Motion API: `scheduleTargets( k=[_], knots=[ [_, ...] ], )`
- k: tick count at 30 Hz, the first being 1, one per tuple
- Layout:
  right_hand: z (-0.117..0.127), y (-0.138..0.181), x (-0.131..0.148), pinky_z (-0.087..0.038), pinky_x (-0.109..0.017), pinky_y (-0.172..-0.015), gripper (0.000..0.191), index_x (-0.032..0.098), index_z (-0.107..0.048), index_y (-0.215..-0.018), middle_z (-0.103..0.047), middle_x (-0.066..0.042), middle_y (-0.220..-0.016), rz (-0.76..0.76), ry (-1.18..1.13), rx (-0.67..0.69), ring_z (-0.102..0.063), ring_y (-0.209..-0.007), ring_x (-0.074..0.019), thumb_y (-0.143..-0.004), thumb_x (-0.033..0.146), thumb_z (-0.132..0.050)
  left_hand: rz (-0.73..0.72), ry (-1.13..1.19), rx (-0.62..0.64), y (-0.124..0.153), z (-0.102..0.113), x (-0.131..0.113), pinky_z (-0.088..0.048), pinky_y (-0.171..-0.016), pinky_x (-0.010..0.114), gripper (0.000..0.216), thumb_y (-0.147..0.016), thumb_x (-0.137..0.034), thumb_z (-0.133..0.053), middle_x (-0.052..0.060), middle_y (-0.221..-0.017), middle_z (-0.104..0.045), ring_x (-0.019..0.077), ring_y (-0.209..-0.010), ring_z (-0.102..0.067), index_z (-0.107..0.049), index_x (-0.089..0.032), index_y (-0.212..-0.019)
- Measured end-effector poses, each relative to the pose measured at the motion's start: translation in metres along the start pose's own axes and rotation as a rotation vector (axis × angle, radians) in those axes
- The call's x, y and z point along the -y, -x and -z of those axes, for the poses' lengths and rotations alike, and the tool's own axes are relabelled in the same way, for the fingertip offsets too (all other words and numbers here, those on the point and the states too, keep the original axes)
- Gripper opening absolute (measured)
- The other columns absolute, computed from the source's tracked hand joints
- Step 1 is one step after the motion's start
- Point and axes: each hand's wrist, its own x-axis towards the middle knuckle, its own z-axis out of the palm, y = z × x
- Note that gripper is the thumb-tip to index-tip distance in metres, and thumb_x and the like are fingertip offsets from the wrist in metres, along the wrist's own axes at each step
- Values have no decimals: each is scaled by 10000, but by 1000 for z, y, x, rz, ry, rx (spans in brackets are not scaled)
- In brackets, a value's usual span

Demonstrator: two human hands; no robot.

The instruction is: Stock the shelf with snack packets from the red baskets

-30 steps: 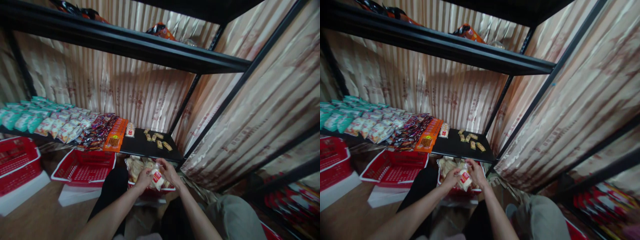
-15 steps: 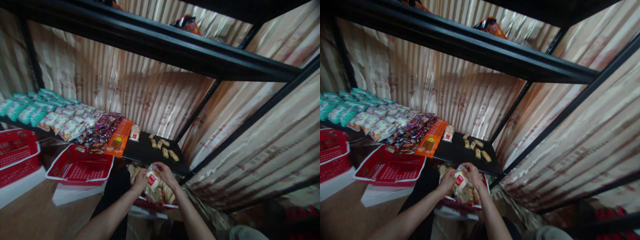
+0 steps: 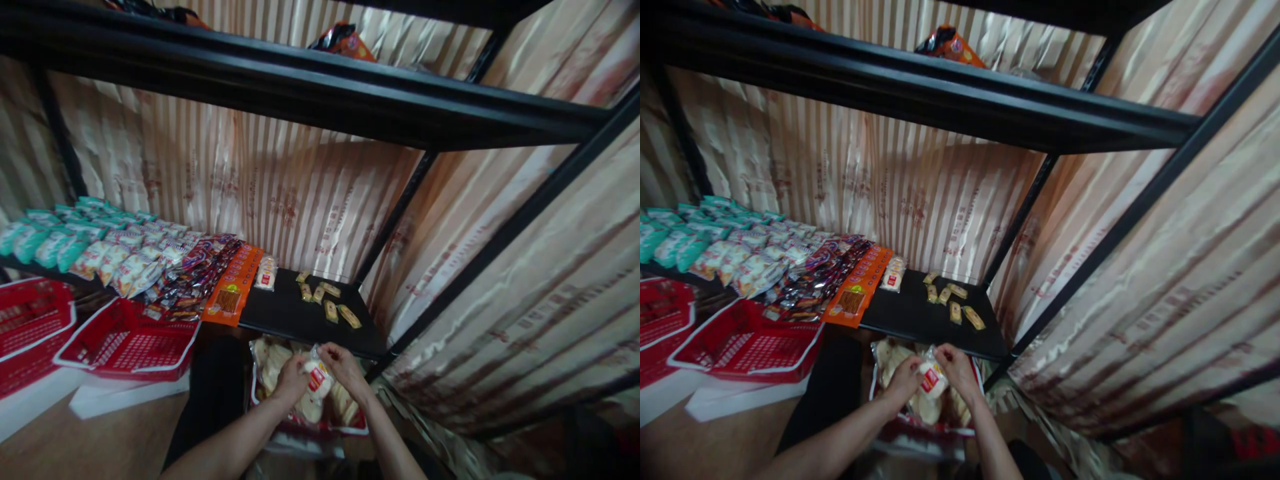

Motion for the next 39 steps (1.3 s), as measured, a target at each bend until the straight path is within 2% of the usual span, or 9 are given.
scheduleTargets(
  k=[7, 12, 15, 22, 25, 28, 32, 35, 39],
  knots=[
    [-4, -23, 21, -372, -229, -535, 342, 173, -596, -652, -559, 25, -588, -35, -78, 29, -484, -555, -112, -612, 510, -633, -3, 148, -37, -23, 9, -9, -428, -567, 181, 89, -690, -113, -570, -34, -681, -576, 93, -615, -557, -535, -166, -752],
    [-8, -40, 32, -419, -251, -552, 396, 195, -584, -809, -601, 24, -638, -117, -259, -90, -544, -569, -136, -530, 443, -716, -13, 213, -77, -43, 23, -23, -391, -463, 161, 75, -726, -185, -572, -24, -672, -573, 86, -561, -549, -521, -161, -776],
    [-20, -50, 30, -428, -261, -545, 388, 201, -574, -812, -631, 5, -655, -173, -334, -112, -570, -580, -156, -538, 428, -729, -12, 247, -123, -58, 31, -24, -382, -440, 162, 92, -722, -208, -588, -30, -644, -558, 89, -543, -544, -518, -164, -763],
    [-57, -82, 24, -467, -300, -635, 404, 192, -580, -784, -672, -16, -704, -183, -465, -10, -620, -653, -189, -515, 429, -767, 11, 278, -191, -97, 55, -15, -393, -443, 163, 40, -786, -188, -498, -10, -698, -580, 92, -560, -555, -518, -160, -805],
    [-71, -101, 25, -476, -312, -641, 421, 196, -582, -809, -679, -21, -730, -168, -450, -15, -627, -661, -195, -519, 445, -758, 5, 276, -205, -115, 68, -14, -436, -509, 183, 92, -797, -192, -480, 22, -776, -609, 118, -650, -590, -522, -157, -872],
    [-84, -122, 24, -485, -317, -628, 419, 203, -582, -814, -680, -22, -726, -152, -412, -33, -630, -663, -203, -533, 474, -734, -30, 164, -275, -130, 78, -16, -480, -701, 220, 209, -766, -165, -509, 56, -927, -633, 154, -854, -613, -537, -161, -973],
    [-97, -151, 23, -493, -317, -632, 376, 200, -594, -838, -684, -34, -754, -137, -368, -63, -633, -686, -208, -574, 448, -695, -137, -140, -454, -147, 83, -21, -388, -955, 276, 434, -752, -123, -489, 150, -1185, -540, 198, -1124, -512, -470, -94, -1185],
    [-105, -174, 23, -501, -319, -659, 364, 201, -599, -890, -691, -37, -807, -120, -345, -68, -636, -740, -211, -599, 410, -664, -224, -260, -561, -161, 81, -22, -334, -1020, 316, 474, -777, -105, -429, 178, -1255, -479, 222, -1207, -435, -420, -62, -1250],
    [-113, -203, 21, -504, -334, -726, 359, 194, -603, -907, -696, -42, -864, -83, -307, -71, -636, -801, -213, -606, 383, -651, -266, -340, -663, -182, 76, -24, -324, -1035, 382, 480, -760, -80, -420, 178, -1328, -414, 255, -1243, -384, -454, -86, -1239]
  ],
)
